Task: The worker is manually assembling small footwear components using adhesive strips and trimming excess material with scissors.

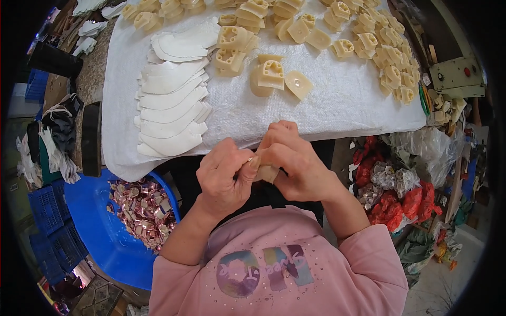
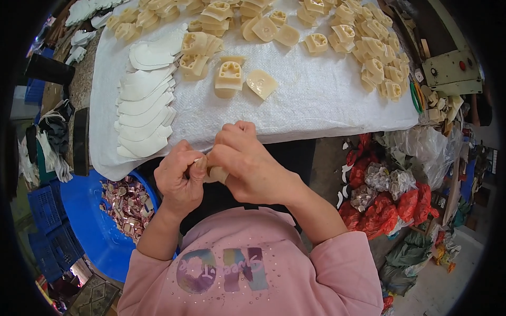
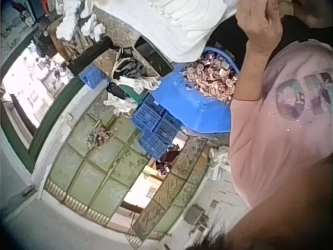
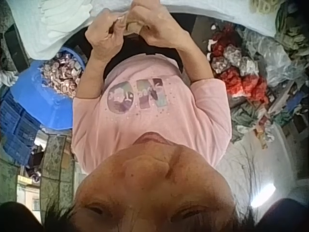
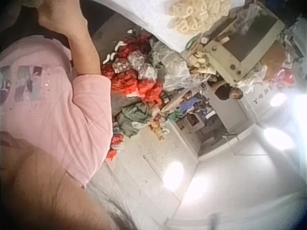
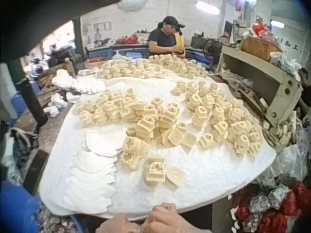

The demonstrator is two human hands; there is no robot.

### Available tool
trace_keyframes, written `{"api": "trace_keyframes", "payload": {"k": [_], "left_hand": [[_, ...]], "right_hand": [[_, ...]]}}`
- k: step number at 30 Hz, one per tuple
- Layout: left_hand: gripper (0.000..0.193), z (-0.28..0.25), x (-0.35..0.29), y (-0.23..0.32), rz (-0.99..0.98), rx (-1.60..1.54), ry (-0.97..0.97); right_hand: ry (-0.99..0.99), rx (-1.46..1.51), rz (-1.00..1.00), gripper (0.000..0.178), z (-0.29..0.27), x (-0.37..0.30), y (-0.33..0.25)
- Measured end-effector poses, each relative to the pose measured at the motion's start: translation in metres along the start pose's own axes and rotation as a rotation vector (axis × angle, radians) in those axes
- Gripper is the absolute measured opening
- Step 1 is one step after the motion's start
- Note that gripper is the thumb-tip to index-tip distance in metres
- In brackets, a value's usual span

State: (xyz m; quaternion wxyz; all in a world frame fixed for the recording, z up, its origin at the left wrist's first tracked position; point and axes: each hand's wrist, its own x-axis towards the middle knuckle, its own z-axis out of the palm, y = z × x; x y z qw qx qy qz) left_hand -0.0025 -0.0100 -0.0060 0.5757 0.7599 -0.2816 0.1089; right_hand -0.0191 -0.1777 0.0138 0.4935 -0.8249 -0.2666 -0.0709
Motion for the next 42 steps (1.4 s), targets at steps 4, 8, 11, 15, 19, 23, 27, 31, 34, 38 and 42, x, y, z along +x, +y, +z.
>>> {"api": "trace_keyframes", "payload": {"k": [4, 8, 11, 15, 19, 23, 27, 31, 34, 38, 42], "left_hand": [[0.014, -0.006, -0.004, -0.003, 0.052, -0.024, -0.065], [0.013, -0.004, 0.0, 0.005, 0.028, -0.117, 0.053], [0.026, -0.013, 0.002, 0.002, 0.148, 0.112, 0.093], [0.032, -0.022, -0.001, -0.011, 0.082, 0.093, 0.189], [0.033, -0.025, 0.001, -0.005, 0.11, 0.01, 0.177], [0.031, -0.015, 0.001, 0.005, 0.155, -0.119, 0.189], [0.028, -0.01, -0.002, 0.008, 0.137, -0.242, 0.057], [0.028, -0.009, -0.001, 0.005, 0.223, -0.072, -0.028], [0.025, -0.006, 0.002, 0.005, 0.288, 0.135, -0.047], [0.018, -0.002, 0.005, 0.012, 0.29, 0.349, -0.086], [0.016, 0.0, 0.008, 0.015, 0.291, 0.426, -0.106]], "right_hand": [[-0.043, -0.02, -0.035, 0.03, 0.002, -0.001, 0.0], [0.13, -0.047, -0.113, 0.031, 0.001, -0.002, 0.006], [0.112, -0.213, -0.183, 0.033, 0.002, 0.003, 0.005], [0.118, -0.168, -0.111, 0.034, -0.007, 0.012, -0.019], [0.241, 0.227, 0.191, 0.022, 0.005, -0.011, -0.008], [0.344, 0.754, 0.564, 0.02, 0.024, -0.027, -0.009], [0.424, 0.915, 0.575, 0.023, 0.027, -0.029, -0.012], [0.494, 0.978, 0.529, 0.022, 0.026, -0.031, -0.016], [0.453, 0.915, 0.588, 0.025, 0.022, -0.035, -0.018], [0.407, 0.829, 0.578, 0.027, 0.022, -0.029, -0.016], [0.323, 0.5, 0.52, 0.026, 0.023, -0.025, -0.016]]}}
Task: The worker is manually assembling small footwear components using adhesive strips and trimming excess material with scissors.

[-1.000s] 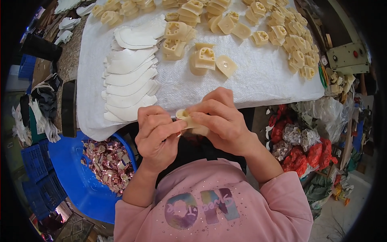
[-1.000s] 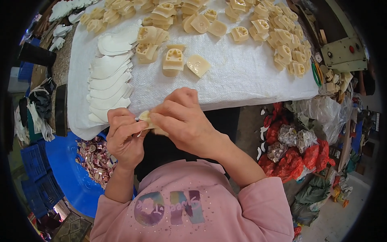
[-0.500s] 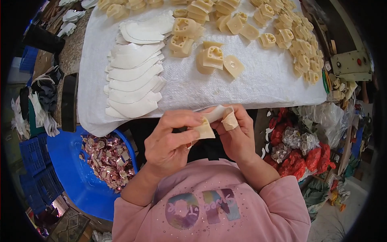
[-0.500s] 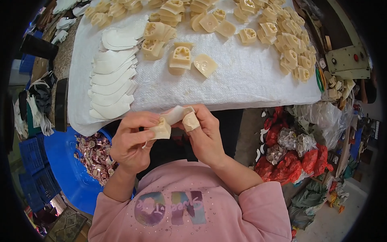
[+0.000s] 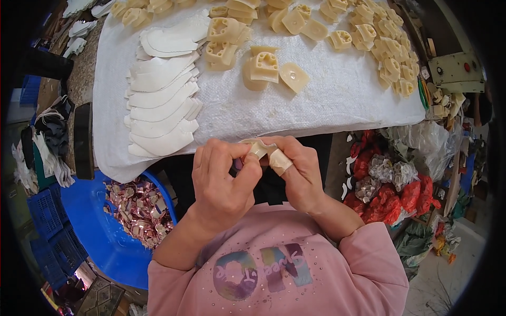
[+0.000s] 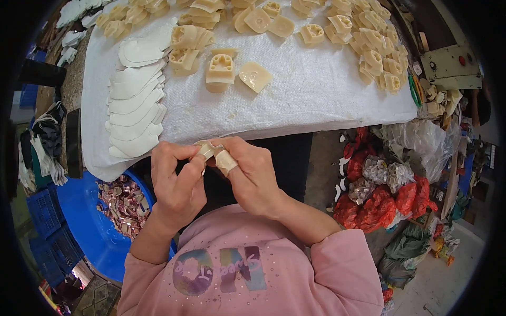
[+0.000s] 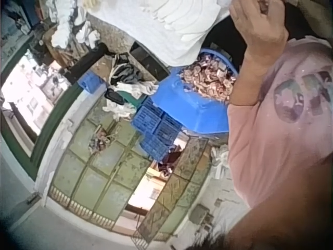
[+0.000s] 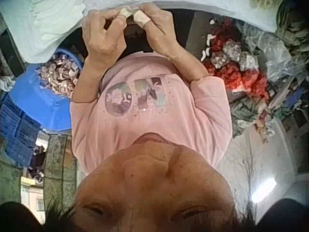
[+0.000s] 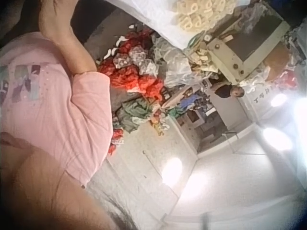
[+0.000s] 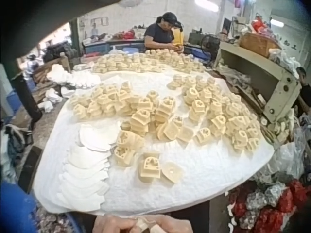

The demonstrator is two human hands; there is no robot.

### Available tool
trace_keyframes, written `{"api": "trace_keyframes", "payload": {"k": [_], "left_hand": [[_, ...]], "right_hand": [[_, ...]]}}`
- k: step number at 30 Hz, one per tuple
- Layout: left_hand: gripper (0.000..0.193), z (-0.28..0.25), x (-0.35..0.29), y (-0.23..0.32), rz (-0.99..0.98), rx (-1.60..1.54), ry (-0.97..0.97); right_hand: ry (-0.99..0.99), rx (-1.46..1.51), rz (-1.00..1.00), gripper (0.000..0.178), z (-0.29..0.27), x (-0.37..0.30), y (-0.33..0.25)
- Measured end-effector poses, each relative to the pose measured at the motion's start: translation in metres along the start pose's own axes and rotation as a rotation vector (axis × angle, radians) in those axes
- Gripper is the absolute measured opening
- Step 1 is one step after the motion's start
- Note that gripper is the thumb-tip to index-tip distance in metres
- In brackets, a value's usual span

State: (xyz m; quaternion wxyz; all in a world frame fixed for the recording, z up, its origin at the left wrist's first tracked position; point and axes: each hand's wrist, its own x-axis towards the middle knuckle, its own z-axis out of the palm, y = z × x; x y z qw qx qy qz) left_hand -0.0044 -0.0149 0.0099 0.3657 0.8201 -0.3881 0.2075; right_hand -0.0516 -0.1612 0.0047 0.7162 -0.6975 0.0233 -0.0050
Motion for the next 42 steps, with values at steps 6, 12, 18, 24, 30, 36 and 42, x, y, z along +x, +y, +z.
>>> {"api": "trace_keyframes", "payload": {"k": [6, 12, 18, 24, 30, 36, 42], "left_hand": [[0.018, -0.001, -0.007, -0.01, -0.141, -0.129, -0.032], [0.018, 0.008, -0.018, -0.007, -0.424, -0.888, 0.084], [0.024, 0.002, -0.015, -0.01, -0.263, -0.675, -0.039], [0.02, 0.009, -0.016, -0.014, -0.324, -0.629, 0.0], [0.015, 0.007, -0.011, -0.004, -0.728, -0.982, 0.226], [0.014, 0.014, -0.009, -0.005, -0.784, -1.15, 0.175], [0.009, 0.018, -0.006, -0.003, -0.801, -1.163, 0.195]], "right_hand": [[-0.052, -0.277, -0.172, 0.025, -0.007, 0.014, -0.004], [-0.364, 0.342, 0.289, 0.027, -0.028, 0.032, -0.001], [-0.388, 0.294, 0.362, 0.037, -0.03, 0.039, 0.001], [-0.286, 0.169, 0.329, 0.03, -0.022, 0.039, 0.006], [-0.138, 0.283, 0.032, 0.029, -0.023, 0.036, 0.009], [-0.15, -0.085, -0.251, 0.013, -0.019, 0.036, 0.013], [-0.051, -0.089, -0.192, 0.009, -0.013, 0.036, 0.005]]}}
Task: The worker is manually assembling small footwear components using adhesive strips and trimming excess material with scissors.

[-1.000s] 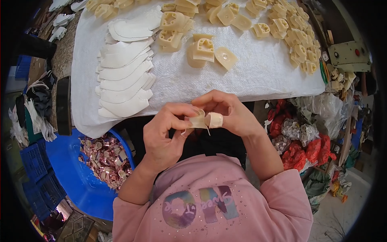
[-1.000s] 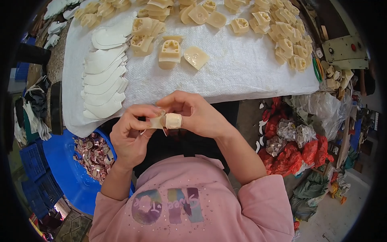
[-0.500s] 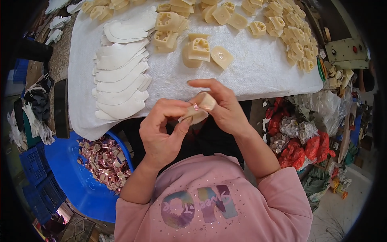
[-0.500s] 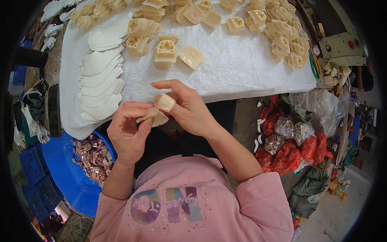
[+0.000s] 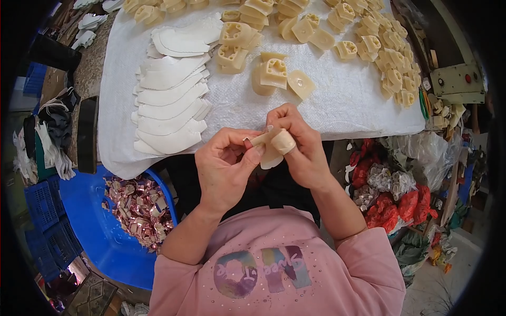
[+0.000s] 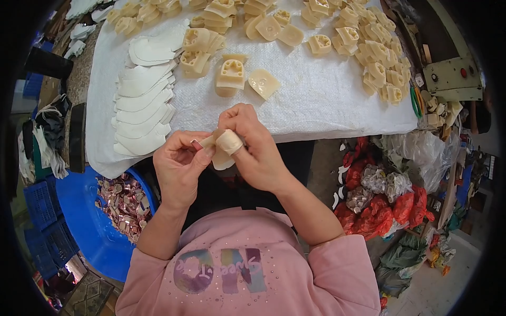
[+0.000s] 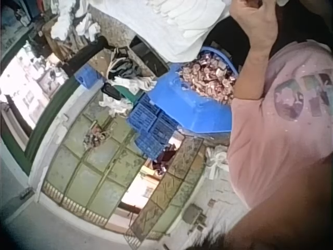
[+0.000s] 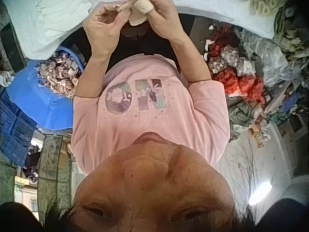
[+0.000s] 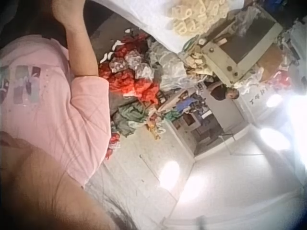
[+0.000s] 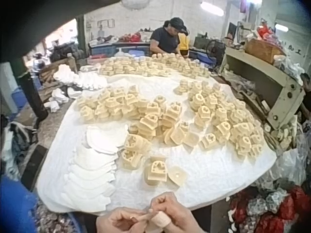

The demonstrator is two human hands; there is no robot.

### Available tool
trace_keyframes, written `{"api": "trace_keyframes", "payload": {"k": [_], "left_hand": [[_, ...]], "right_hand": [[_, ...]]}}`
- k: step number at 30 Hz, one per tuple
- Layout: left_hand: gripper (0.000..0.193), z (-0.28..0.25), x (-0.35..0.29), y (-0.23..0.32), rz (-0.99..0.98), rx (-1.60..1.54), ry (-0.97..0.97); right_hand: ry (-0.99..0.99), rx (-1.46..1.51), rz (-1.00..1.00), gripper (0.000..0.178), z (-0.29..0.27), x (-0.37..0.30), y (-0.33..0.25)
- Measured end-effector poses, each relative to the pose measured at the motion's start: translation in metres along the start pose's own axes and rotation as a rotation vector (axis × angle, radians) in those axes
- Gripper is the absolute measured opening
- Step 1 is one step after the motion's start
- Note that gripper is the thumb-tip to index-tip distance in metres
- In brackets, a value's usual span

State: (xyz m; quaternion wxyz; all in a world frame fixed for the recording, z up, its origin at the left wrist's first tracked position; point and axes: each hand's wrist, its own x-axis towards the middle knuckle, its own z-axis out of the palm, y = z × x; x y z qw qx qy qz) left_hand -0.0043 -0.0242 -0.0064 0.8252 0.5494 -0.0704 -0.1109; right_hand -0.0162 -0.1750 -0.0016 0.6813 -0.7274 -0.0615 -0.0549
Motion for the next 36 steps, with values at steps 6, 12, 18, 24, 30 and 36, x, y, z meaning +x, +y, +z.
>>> {"api": "trace_keyframes", "payload": {"k": [6, 12, 18, 24, 30, 36], "left_hand": [[0.015, 0.002, -0.003, 0.004, -0.042, 0.124, -0.055], [0.009, -0.002, 0.005, 0.008, 0.272, 0.512, -0.064], [0.019, -0.01, 0.004, 0.01, 0.456, 0.636, -0.159], [0.025, -0.011, 0.007, 0.003, 0.478, 0.43, -0.236], [0.067, -0.004, 0.002, 0.005, -0.236, -0.021, -0.448], [0.059, 0.002, -0.008, -0.001, -0.195, 0.046, -0.229]], "right_hand": [[-0.013, -0.23, -0.174, 0.012, -0.002, 0.002, 0.002], [-0.034, -0.14, -0.178, 0.017, -0.009, -0.003, 0.004], [-0.211, 0.415, 0.42, 0.043, -0.021, 0.004, -0.011], [-0.131, 0.009, -0.072, 0.047, -0.032, 0.005, -0.007], [-0.106, -0.131, -0.327, 0.05, -0.016, 0.001, -0.01], [-0.069, -0.216, -0.29, 0.039, -0.002, -0.01, 0.0]]}}
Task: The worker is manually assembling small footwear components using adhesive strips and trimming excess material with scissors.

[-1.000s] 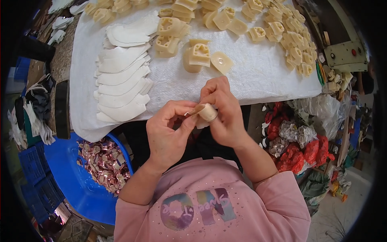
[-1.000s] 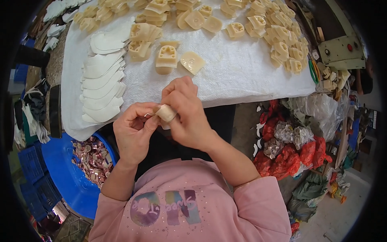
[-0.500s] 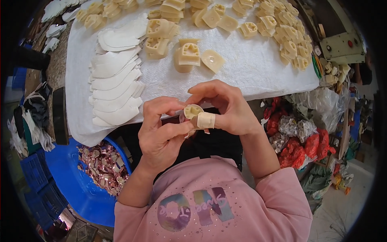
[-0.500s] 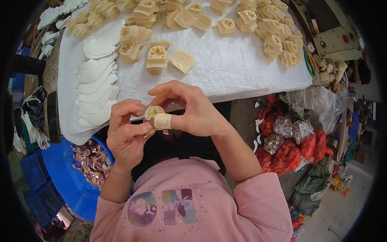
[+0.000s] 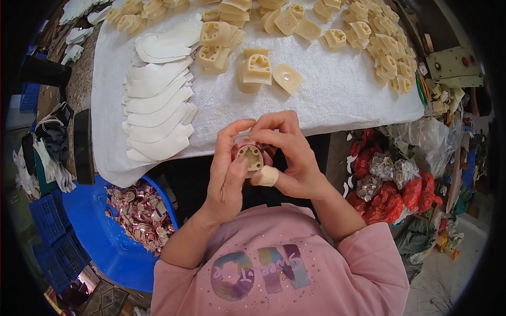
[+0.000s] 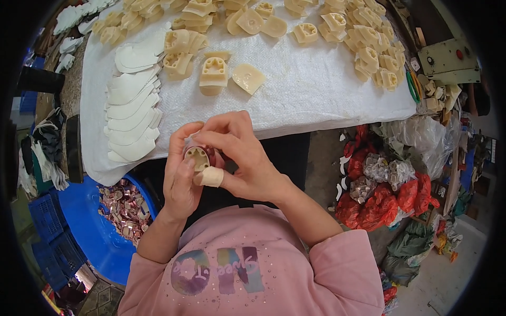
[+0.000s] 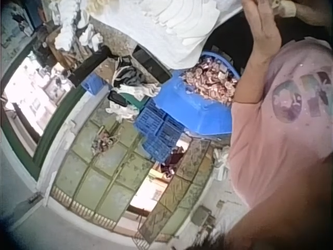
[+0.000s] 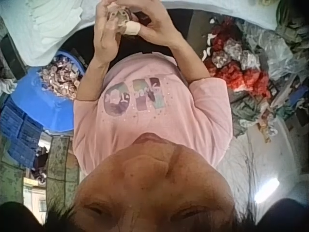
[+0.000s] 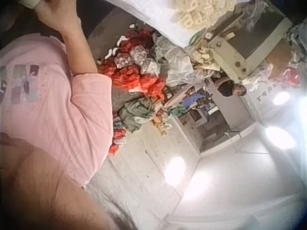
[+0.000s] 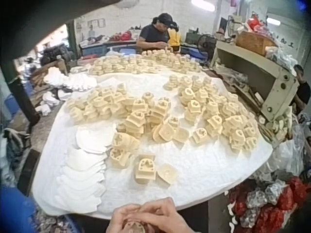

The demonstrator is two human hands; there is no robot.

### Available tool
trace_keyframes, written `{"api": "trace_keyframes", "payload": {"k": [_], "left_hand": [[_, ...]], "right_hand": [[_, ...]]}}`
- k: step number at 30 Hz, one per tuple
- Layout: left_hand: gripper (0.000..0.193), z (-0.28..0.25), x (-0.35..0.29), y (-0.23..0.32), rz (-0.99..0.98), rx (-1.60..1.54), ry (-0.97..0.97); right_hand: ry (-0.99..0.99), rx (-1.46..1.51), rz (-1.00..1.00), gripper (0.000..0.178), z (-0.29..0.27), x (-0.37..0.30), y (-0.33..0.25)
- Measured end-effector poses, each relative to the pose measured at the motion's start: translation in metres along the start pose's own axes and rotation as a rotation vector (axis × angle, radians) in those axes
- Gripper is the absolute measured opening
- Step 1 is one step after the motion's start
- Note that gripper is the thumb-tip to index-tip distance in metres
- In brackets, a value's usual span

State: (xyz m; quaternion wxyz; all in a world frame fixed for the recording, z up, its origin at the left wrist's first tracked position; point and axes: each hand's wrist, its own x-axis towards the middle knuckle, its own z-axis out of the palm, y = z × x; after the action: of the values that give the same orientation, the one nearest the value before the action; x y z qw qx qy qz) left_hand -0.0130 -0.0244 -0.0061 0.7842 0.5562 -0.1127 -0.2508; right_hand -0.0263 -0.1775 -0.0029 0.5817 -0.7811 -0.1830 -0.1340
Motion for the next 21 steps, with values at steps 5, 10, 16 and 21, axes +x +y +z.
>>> {"api": "trace_keyframes", "payload": {"k": [5, 10, 16, 21], "left_hand": [[0.073, 0.005, 0.0, 0.0, -0.033, -0.225, -0.117], [0.08, 0.016, 0.002, -0.004, 0.164, 0.06, 0.063], [0.069, 0.023, -0.003, 0.0, 0.237, 0.3, 0.151], [0.053, 0.02, 0.002, -0.003, 0.275, 0.143, 0.266]], "right_hand": [[-0.003, 0.544, 0.418, 0.019, 0.0, 0.002, -0.005], [-0.221, 0.81, 0.707, 0.016, -0.008, 0.02, -0.006], [-0.07, 0.553, 0.254, 0.016, 0.016, -0.003, 0.007], [-0.006, 0.411, 0.168, 0.031, 0.028, -0.009, 0.006]]}}
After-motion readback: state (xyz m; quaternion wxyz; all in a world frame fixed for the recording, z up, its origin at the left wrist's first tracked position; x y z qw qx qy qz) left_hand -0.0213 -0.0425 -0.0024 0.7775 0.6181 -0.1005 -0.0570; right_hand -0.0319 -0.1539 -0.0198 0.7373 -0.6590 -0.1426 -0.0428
